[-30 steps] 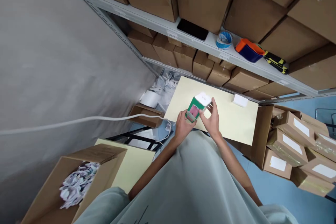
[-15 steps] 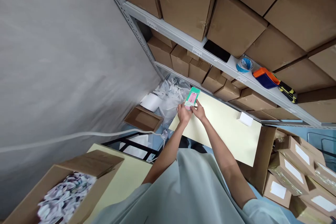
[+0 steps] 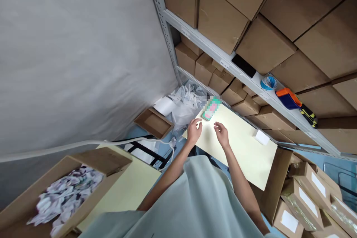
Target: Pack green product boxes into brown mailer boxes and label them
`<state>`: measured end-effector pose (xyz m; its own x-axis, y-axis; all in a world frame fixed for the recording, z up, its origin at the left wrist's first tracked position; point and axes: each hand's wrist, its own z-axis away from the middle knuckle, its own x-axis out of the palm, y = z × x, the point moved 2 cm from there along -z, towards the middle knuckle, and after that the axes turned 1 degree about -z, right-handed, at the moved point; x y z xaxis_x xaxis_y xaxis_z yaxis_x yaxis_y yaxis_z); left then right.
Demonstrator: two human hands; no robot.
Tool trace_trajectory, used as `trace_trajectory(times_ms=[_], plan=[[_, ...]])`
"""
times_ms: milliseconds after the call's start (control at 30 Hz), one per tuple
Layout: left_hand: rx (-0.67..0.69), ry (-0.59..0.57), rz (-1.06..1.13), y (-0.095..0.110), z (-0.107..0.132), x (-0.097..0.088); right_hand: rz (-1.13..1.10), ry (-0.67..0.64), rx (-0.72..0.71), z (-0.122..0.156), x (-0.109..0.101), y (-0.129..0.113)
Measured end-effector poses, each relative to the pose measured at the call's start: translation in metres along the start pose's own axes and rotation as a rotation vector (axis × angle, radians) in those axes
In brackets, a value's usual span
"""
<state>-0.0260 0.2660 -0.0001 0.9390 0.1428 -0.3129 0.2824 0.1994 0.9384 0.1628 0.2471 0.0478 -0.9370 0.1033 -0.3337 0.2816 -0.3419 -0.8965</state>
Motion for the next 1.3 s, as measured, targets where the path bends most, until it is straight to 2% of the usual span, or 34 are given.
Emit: trace_trajectory(times_ms=[133, 233, 333, 433, 600, 767, 867, 967, 1100, 1200, 1300], plan=[[0.01, 0.106, 0.022, 0.003, 0.025, -0.049, -0.054, -0.007, -0.056, 0.031, -0.023, -0.019], [0.013, 0.244, 0.018, 0.017, 0.042, -0.082, -0.069, -0.079, -0.115, 0.048, -0.032, -0.038], [0.046, 0.369, 0.011, 0.041, 0.07, -0.108, -0.092, -0.186, -0.178, 0.063, -0.034, -0.055], [0.076, 0.458, 0.007, 0.06, 0.11, -0.127, -0.118, -0.311, -0.229, 0.082, -0.028, -0.064], [0.087, 0.6, -0.057, 0.075, 0.206, -0.149, -0.129, -0.561, -0.234, 0.126, -0.007, -0.053], [-0.057, 0.796, -0.114, 0.078, 0.313, -0.169, -0.094, -0.83, -0.189, 0.183, 0.016, -0.034], [-0.101, 0.943, -0.112, 0.075, 0.368, -0.183, -0.087, -0.966, -0.195, 0.219, 0.027, -0.03], [-0.126, 1.089, -0.094, 0.068, 0.408, -0.201, -0.066, -1.05, -0.241, 0.251, 0.038, -0.034], [-0.128, 1.233, -0.066, 0.057, 0.443, -0.229, -0.032, -1.105, -0.338, 0.29, 0.059, -0.051], [-0.089, 1.321, -0.034, 0.048, 0.471, -0.254, -0.019, -1.149, -0.401, 0.324, 0.085, -0.065], [-0.052, 1.384, -0.049, 0.036, 0.515, -0.286, -0.008, -1.202, -0.457, 0.369, 0.12, -0.076]])
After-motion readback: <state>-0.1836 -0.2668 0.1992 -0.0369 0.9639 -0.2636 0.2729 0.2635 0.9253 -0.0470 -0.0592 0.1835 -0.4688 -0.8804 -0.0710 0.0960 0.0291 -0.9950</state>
